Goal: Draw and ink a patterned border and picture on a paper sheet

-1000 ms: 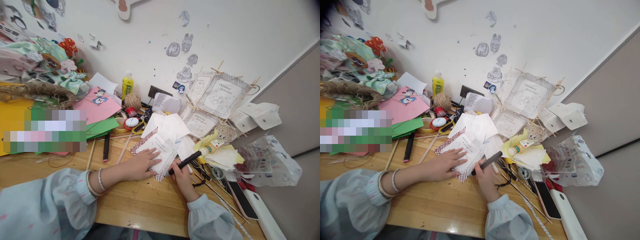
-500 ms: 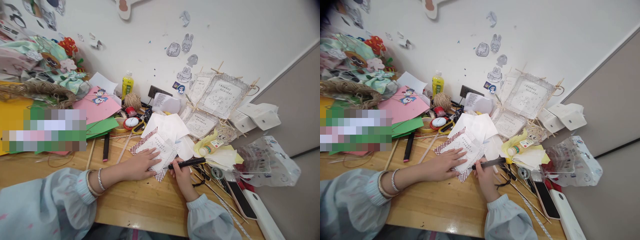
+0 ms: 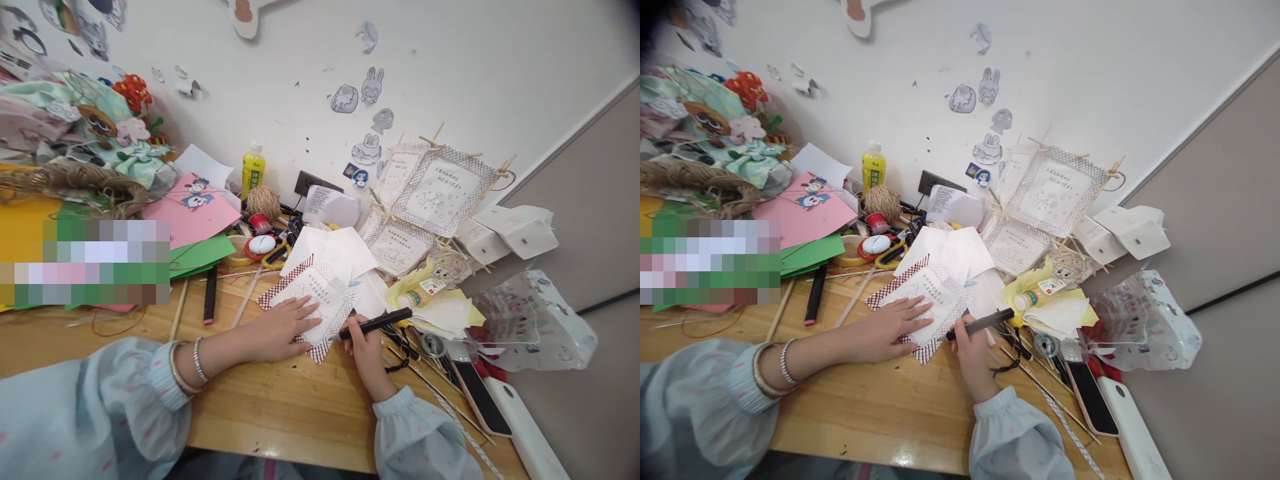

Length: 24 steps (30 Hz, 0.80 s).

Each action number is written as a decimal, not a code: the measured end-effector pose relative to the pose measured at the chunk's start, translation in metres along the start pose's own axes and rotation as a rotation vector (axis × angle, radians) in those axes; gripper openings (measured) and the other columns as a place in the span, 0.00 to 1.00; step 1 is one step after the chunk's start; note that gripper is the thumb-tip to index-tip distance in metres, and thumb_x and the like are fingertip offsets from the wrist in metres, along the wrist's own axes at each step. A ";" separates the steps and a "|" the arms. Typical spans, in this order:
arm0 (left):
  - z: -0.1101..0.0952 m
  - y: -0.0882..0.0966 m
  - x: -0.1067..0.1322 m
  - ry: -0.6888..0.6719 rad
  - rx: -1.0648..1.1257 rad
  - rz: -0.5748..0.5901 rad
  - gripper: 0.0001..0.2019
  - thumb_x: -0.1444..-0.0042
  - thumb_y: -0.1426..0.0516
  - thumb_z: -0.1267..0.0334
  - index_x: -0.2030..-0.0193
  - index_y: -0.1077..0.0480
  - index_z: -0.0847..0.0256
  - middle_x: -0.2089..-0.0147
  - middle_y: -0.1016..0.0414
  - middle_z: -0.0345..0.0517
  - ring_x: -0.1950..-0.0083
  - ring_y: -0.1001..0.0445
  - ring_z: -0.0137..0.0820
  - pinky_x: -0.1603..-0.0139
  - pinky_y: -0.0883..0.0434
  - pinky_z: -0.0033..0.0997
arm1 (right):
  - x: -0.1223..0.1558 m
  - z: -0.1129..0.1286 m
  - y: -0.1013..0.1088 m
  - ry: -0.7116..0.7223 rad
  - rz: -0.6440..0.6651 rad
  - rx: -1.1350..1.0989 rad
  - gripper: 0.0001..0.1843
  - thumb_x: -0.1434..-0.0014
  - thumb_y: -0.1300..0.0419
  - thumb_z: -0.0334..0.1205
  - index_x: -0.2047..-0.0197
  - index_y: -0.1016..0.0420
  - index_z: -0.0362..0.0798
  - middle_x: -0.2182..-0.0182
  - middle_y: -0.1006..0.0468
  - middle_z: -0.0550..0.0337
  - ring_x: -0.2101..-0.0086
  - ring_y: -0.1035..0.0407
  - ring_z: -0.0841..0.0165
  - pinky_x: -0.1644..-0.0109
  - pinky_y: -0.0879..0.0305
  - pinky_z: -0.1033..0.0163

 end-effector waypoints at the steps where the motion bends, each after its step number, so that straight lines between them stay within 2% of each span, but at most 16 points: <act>1: 0.000 0.000 0.000 0.001 -0.006 0.006 0.27 0.38 0.48 0.51 0.35 0.42 0.58 0.30 0.51 0.53 0.30 0.54 0.46 0.33 0.51 0.45 | 0.000 0.000 0.000 -0.006 -0.003 -0.006 0.18 0.41 0.48 0.52 0.75 0.36 0.48 0.86 0.36 0.68 0.85 0.44 0.74 0.82 0.49 0.69; 8: -0.002 0.001 0.001 -0.002 0.008 0.017 0.28 0.38 0.49 0.51 0.34 0.42 0.59 0.30 0.51 0.55 0.29 0.55 0.47 0.33 0.52 0.45 | -0.001 0.001 -0.002 -0.011 0.018 0.027 0.18 0.40 0.48 0.52 0.73 0.34 0.47 0.84 0.33 0.66 0.84 0.41 0.73 0.81 0.46 0.69; 15: 0.000 0.001 0.000 0.004 0.013 0.024 0.27 0.38 0.49 0.51 0.34 0.42 0.59 0.30 0.51 0.55 0.30 0.55 0.47 0.33 0.52 0.46 | 0.000 0.002 0.001 0.025 0.002 0.059 0.17 0.40 0.49 0.47 0.77 0.37 0.48 0.86 0.40 0.69 0.84 0.46 0.75 0.80 0.50 0.68; 24: 0.000 -0.002 0.001 -0.010 0.004 -0.024 0.26 0.37 0.49 0.51 0.35 0.41 0.58 0.30 0.50 0.54 0.30 0.54 0.46 0.33 0.52 0.46 | -0.001 0.002 0.003 0.006 -0.036 0.015 0.18 0.40 0.49 0.51 0.74 0.34 0.48 0.86 0.37 0.69 0.84 0.44 0.74 0.81 0.49 0.68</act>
Point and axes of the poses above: each hand's wrist, its own x-axis away from the middle knuckle, its own y-axis out of the back of the hand, z = x × y, the point moved 6 cm from there along -x, towards the middle knuckle
